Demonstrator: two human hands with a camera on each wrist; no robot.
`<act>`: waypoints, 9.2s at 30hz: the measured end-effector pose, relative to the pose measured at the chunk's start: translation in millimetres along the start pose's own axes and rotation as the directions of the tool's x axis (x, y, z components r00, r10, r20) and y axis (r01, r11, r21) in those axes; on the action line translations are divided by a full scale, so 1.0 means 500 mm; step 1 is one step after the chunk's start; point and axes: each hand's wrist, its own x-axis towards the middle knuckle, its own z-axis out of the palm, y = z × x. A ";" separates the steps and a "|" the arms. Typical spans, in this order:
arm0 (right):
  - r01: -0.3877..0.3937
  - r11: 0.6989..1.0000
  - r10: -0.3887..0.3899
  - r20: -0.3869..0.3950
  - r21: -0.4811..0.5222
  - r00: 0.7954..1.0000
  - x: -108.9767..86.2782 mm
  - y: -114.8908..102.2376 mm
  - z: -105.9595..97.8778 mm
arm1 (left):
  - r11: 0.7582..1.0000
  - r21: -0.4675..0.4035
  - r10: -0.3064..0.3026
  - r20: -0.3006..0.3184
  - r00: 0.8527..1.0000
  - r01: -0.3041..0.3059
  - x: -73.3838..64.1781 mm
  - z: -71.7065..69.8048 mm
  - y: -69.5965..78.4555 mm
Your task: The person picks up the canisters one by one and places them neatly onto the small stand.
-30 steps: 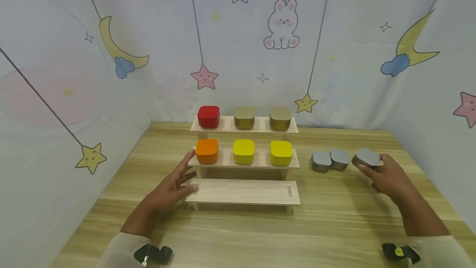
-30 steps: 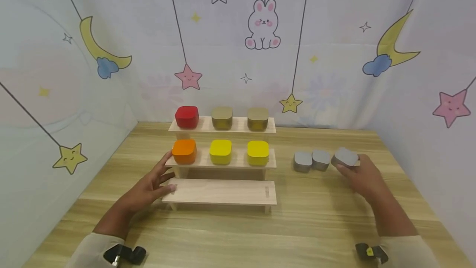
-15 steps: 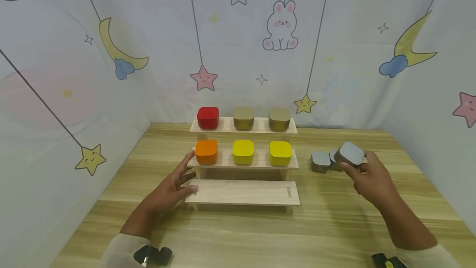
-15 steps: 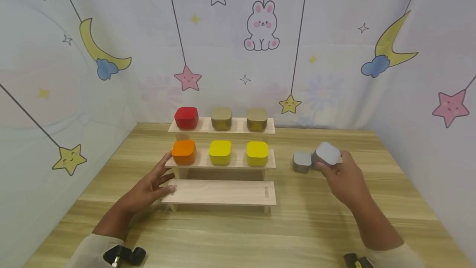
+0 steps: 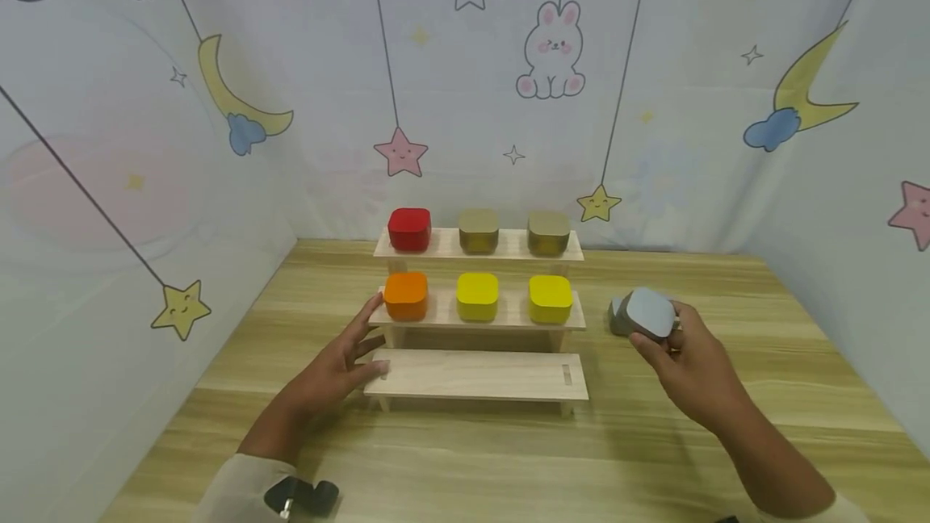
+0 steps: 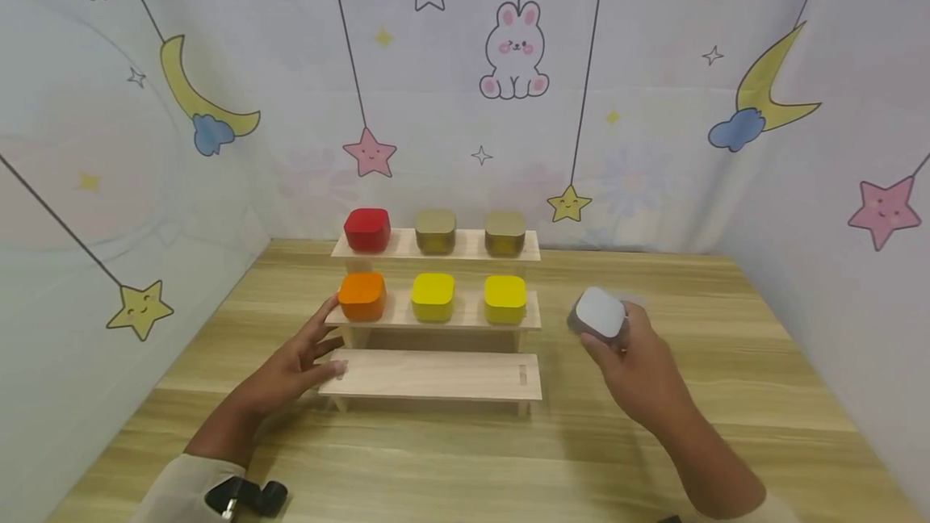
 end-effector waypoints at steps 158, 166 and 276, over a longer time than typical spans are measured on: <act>0.200 0.980 -0.170 0.496 -0.007 0.852 0.032 -0.238 0.224 | 0.999 -0.023 0.037 0.012 0.999 -0.037 -0.003 0.001 -0.001; 0.253 0.966 -0.244 0.505 0.052 0.828 0.017 -0.210 0.128 | 0.998 -0.035 0.045 0.011 0.999 -0.045 -0.006 0.001 -0.003; -0.246 0.964 0.194 0.364 0.103 0.911 0.155 0.256 -0.095 | 1.000 -0.027 0.009 0.007 1.000 -0.009 -0.006 0.001 0.006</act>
